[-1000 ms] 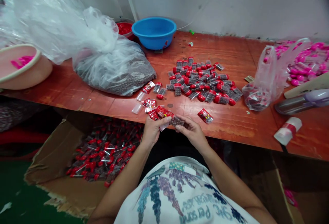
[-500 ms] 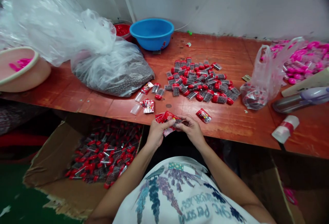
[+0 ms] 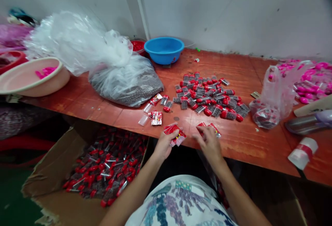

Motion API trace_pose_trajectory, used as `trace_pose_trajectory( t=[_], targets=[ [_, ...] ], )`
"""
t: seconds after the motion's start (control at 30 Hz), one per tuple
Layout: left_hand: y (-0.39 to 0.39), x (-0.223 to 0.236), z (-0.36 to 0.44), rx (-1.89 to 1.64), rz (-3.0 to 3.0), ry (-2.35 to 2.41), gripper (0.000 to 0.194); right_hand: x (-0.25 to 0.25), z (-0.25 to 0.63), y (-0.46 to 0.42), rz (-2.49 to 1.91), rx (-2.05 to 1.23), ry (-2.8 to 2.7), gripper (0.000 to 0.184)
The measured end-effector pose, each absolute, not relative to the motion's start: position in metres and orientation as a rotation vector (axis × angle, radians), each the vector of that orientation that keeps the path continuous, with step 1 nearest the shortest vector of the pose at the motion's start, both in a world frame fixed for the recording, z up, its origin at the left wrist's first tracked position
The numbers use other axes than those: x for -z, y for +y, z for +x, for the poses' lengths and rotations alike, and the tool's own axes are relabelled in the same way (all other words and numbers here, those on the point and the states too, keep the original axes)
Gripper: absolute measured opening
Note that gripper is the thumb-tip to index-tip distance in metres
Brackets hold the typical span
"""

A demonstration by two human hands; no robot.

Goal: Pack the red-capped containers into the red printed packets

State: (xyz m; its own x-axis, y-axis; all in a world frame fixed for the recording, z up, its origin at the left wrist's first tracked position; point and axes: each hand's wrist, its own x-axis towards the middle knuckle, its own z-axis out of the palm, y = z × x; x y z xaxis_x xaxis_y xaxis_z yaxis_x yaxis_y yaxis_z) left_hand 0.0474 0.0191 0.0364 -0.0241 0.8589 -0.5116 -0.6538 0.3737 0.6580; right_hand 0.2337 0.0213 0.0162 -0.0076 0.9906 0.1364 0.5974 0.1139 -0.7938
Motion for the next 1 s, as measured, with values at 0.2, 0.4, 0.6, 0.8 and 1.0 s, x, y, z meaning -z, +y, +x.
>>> trace_pose_trajectory(
  t=[0.2,0.4,0.6,0.8,1.0],
  targets=[
    [0.024,-0.036,0.044,-1.427,0.345,1.053,0.032,-0.025,0.170,0.034,-1.242,-0.962,-1.769,0.032],
    [0.029,-0.033,0.027,-1.446,0.284,1.111,0.032,-0.033,0.174,0.070,-1.229,-0.820,-2.168,0.032],
    [0.035,-0.029,0.032,-1.427,0.182,1.122,0.030,-0.031,0.219,0.127,-1.879,-0.046,-2.164,0.023],
    [0.036,-0.031,0.042,-1.395,0.131,1.088,0.024,-0.012,0.208,0.129,-1.694,-0.006,-2.468,0.025],
    [0.035,-0.033,0.046,-1.389,0.027,1.100,0.014,-0.004,0.188,0.106,-1.621,-0.110,-2.372,0.026]
  ],
)
